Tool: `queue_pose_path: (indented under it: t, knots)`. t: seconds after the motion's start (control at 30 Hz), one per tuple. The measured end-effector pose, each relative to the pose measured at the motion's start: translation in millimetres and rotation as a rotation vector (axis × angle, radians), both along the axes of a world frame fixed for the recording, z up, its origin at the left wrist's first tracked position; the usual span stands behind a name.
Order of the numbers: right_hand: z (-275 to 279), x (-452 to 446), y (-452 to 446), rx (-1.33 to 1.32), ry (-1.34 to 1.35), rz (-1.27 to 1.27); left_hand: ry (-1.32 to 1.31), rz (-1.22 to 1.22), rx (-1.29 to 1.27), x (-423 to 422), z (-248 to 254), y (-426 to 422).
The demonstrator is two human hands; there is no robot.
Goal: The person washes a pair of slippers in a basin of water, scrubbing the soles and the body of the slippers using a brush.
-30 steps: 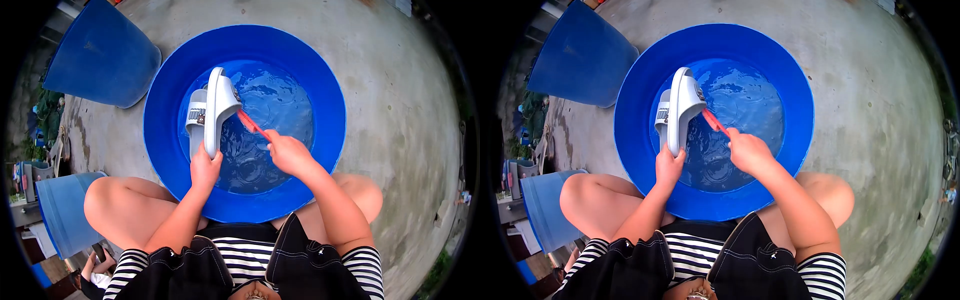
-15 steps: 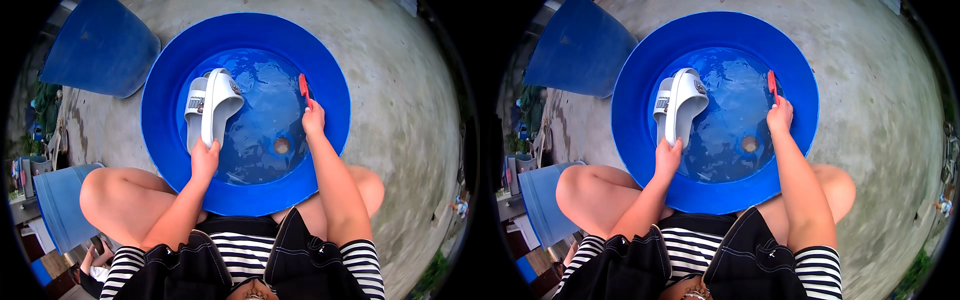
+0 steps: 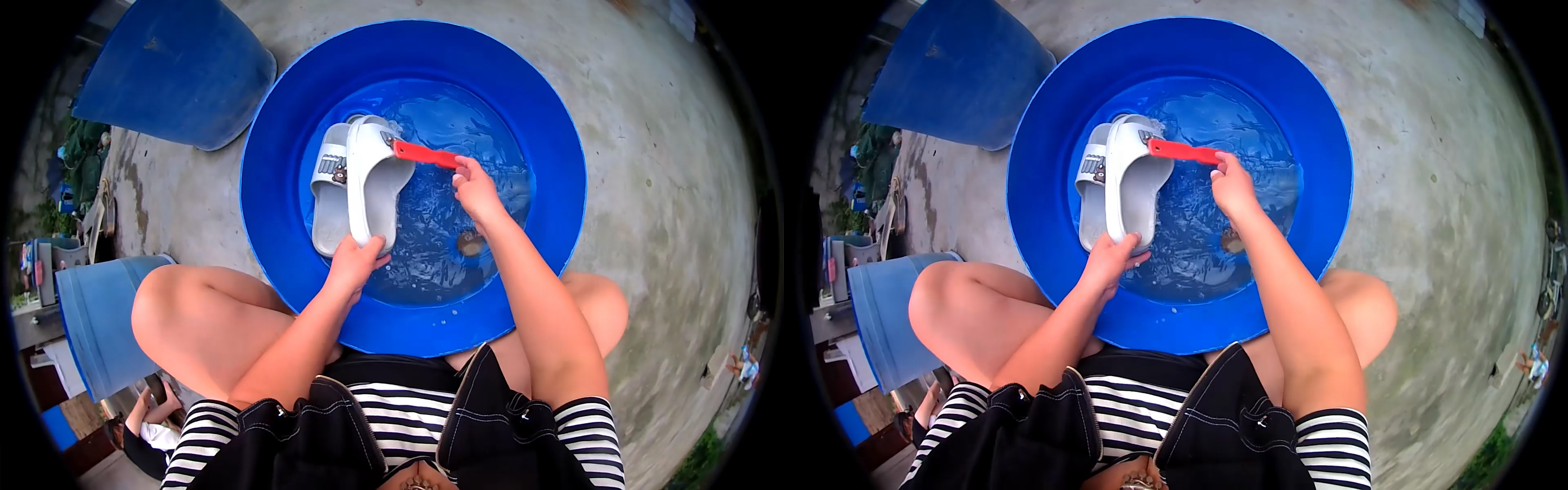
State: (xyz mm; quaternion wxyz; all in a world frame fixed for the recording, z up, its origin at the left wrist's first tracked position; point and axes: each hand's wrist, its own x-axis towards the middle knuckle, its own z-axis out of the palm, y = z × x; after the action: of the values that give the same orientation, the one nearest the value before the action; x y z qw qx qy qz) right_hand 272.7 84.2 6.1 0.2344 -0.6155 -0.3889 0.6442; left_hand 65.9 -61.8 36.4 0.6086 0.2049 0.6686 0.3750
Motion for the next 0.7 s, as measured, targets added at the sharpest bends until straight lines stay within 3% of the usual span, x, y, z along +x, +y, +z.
queue_pose_path:
  t: [0.07,0.13,0.2,0.4,0.53,0.6,0.67,0.7]
  knots:
    - [-33.1,-4.1,0.2,0.371,-0.313,0.06,-0.049,0.001,-0.015,4.5,5.4,-0.7]
    - [-7.2,-9.1,0.9,0.254,-0.188,0.026,-0.105,0.002,-0.032,3.5,10.5,-2.0]
    - [-0.3,-12.3,7.0,-0.089,0.193,0.023,-0.251,-0.032,-0.079,-0.6,14.7,-2.5]
    - [-9.9,7.5,16.1,-0.167,0.389,-0.054,-0.184,-0.088,-0.095,1.8,19.9,-6.0]
    - [-9.9,23.8,11.6,0.085,-0.201,-0.149,-0.221,-0.064,-0.058,-2.4,24.3,-2.7]
    - [-49.3,54.3,15.0,0.27,-0.606,-0.103,-0.203,0.003,-0.01,-5.8,24.2,0.0]
    - [-41.6,56.9,3.2,0.303,-0.798,-0.194,-0.21,0.054,0.016,-9.1,13.3,-2.5]
    - [-46.2,58.9,1.7,0.303,-0.799,-0.188,-0.079,0.064,0.017,-6.4,10.7,-2.6]
